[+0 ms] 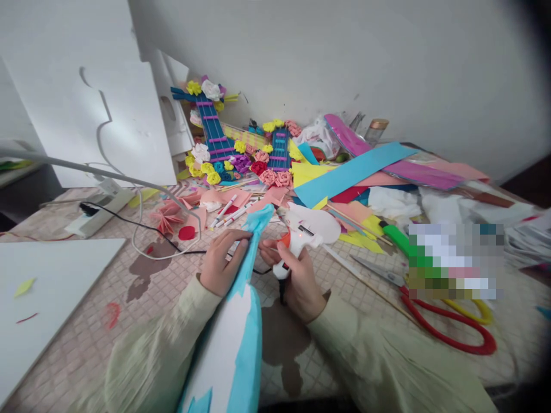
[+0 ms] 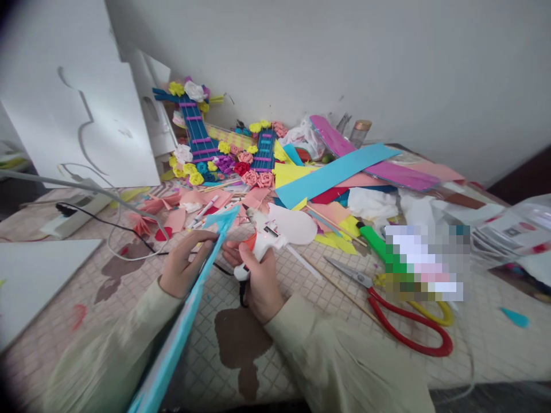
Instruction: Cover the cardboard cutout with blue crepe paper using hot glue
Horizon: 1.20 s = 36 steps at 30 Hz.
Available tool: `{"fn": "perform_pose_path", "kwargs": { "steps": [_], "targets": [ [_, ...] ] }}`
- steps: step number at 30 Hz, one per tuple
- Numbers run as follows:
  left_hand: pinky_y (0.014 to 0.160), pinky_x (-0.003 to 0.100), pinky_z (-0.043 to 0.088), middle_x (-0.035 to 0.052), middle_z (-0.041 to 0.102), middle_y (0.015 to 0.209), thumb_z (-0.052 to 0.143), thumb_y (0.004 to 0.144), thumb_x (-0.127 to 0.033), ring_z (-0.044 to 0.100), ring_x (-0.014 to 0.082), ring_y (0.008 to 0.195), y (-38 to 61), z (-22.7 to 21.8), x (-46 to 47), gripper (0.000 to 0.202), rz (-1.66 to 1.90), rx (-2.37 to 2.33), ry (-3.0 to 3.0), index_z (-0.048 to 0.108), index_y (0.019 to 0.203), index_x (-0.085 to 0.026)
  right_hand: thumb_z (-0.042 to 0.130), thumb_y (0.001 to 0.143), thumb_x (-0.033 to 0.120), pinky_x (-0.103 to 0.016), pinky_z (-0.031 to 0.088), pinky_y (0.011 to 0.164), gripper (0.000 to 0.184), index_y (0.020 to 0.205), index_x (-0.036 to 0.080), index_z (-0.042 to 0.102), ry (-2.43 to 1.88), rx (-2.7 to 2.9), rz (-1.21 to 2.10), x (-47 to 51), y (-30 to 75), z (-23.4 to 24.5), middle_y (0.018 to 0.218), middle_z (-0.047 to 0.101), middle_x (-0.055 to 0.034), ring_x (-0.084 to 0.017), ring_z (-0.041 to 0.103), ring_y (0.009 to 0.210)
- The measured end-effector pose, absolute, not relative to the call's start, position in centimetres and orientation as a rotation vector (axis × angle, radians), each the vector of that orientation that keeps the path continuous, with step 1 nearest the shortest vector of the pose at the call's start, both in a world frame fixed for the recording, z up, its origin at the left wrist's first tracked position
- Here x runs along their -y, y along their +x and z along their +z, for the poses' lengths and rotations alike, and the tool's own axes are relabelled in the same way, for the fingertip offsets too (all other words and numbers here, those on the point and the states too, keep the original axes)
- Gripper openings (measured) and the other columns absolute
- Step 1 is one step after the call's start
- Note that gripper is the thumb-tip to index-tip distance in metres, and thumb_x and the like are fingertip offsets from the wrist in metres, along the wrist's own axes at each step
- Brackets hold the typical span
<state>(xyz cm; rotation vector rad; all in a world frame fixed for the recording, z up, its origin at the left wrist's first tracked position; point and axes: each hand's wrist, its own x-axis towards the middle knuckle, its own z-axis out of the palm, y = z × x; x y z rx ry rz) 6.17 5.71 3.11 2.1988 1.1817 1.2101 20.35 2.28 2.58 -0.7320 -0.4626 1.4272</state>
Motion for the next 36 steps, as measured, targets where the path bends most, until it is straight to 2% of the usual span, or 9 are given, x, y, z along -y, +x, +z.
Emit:
{"fn": "perform_pose_path", "kwargs": {
  "steps": [7, 12, 15, 20, 24, 27, 32, 34, 36],
  "targets": [
    [0.076, 0.031, 0.045, 0.0054, 0.064, 0.086, 0.047, 0.084, -0.031, 0.058, 0.0203, 0.083, 6.7, 3.8, -4.2, 0.02, 1.275, -1.105, 1.904, 0.062, 0.092, -0.019, 0.064, 0.075, 0.03, -0.037, 0.054, 0.07, 0.016, 0.088, 0.022, 0.059, -0.677, 0.611, 1.363, -0.8, 20.3, 2.9, 0.084, 0.068, -0.0042, -0.02, 0.065, 0.078],
    [0.086, 0.034, 0.042, 0.0063, 0.063, 0.094, 0.045, 0.084, -0.044, 0.056, 0.0231, 0.095, 6.5, 3.5, -3.9, 0.031, 1.257, -1.035, 1.58, 0.063, 0.093, -0.02, 0.057, 0.08, 0.03, -0.039, 0.052, 0.077, 0.013, 0.084, 0.022, 0.066, -0.699, 0.712, 1.293, -0.3, 20.1, 2.7, 0.086, 0.069, -0.0056, -0.019, 0.065, 0.079],
    [0.088, 0.037, 0.042, 0.0076, 0.062, 0.099, 0.051, 0.078, -0.054, 0.055, 0.0258, 0.099, 6.2, 3.9, -3.8, 0.041, 1.155, -0.942, 1.44, 0.06, 0.099, -0.02, 0.057, 0.081, 0.031, -0.037, 0.052, 0.077, 0.015, 0.087, 0.023, 0.067, -0.739, 0.785, 1.245, 0.1, 20.0, 2.5, 0.089, 0.068, -0.0056, -0.02, 0.064, 0.081],
    [0.086, 0.036, 0.042, 0.0055, 0.058, 0.102, 0.069, 0.065, -0.041, 0.054, 0.0248, 0.101, 5.8, 4.6, -4.1, 0.038, 1.015, -1.003, 1.431, 0.056, 0.095, -0.023, 0.054, 0.082, 0.032, -0.033, 0.05, 0.072, 0.018, 0.091, 0.022, 0.067, -0.787, 0.979, 1.203, 0.2, 20.5, 2.7, 0.092, 0.066, -0.0052, -0.018, 0.061, 0.082],
    [0.087, 0.035, 0.04, 0.0059, 0.057, 0.101, 0.065, 0.067, -0.036, 0.052, 0.0236, 0.1, 5.8, 4.5, -4.4, 0.033, 1.02, -0.978, 1.445, 0.054, 0.096, -0.021, 0.054, 0.082, 0.034, -0.027, 0.045, 0.051, 0.017, 0.086, 0.021, 0.064, -0.826, 1.04, 1.093, -0.2, 23.0, 3.4, 0.072, 0.063, -0.0025, -0.013, 0.054, 0.056],
    [0.089, 0.035, 0.038, 0.0053, 0.056, 0.1, 0.063, 0.069, -0.035, 0.052, 0.0229, 0.1, 5.8, 4.5, -4.3, 0.031, 1.035, -0.972, 1.477, 0.054, 0.095, -0.02, 0.057, 0.079, 0.034, -0.028, 0.043, 0.048, 0.015, 0.086, 0.021, 0.062, -0.968, 1.202, 1.029, -0.2, 25.9, 4.3, 0.065, 0.058, -0.0001, -0.013, 0.051, 0.052],
    [0.091, 0.037, 0.038, 0.0061, 0.056, 0.101, 0.061, 0.071, -0.037, 0.052, 0.0235, 0.1, 5.8, 4.6, -4.2, 0.033, 1.038, -0.941, 1.47, 0.052, 0.096, -0.018, 0.063, 0.073, 0.024, -0.029, 0.045, 0.049, 0.003, 0.07, 0.024, 0.061, -1.187, 1.75, 0.529, 0.4, 29.2, 5.8, 0.051, 0.053, 0.0018, -0.016, 0.053, 0.052],
    [0.091, 0.038, 0.038, 0.0064, 0.057, 0.101, 0.061, 0.072, -0.037, 0.053, 0.0236, 0.099, 5.8, 4.6, -4.2, 0.033, 1.037, -0.935, 1.467, 0.052, 0.096, -0.017, 0.06, 0.074, 0.019, -0.028, 0.045, 0.047, 0.005, 0.073, 0.024, 0.06, -1.149, 1.884, 0.415, 0.3, 29.7, 6.1, 0.055, 0.054, 0.0018, -0.015, 0.054, 0.051],
    [0.09, 0.039, 0.038, 0.0069, 0.058, 0.101, 0.06, 0.072, -0.036, 0.052, 0.0238, 0.099, 5.8, 4.5, -4.2, 0.032, 1.041, -0.933, 1.466, 0.052, 0.097, -0.018, 0.058, 0.075, 0.017, -0.027, 0.048, 0.054, 0.007, 0.079, 0.023, 0.06, -1.116, 1.984, 0.354, -0.1, 29.8, 6.5, 0.073, 0.061, -0.0018, -0.016, 0.059, 0.063]
  ]
}}
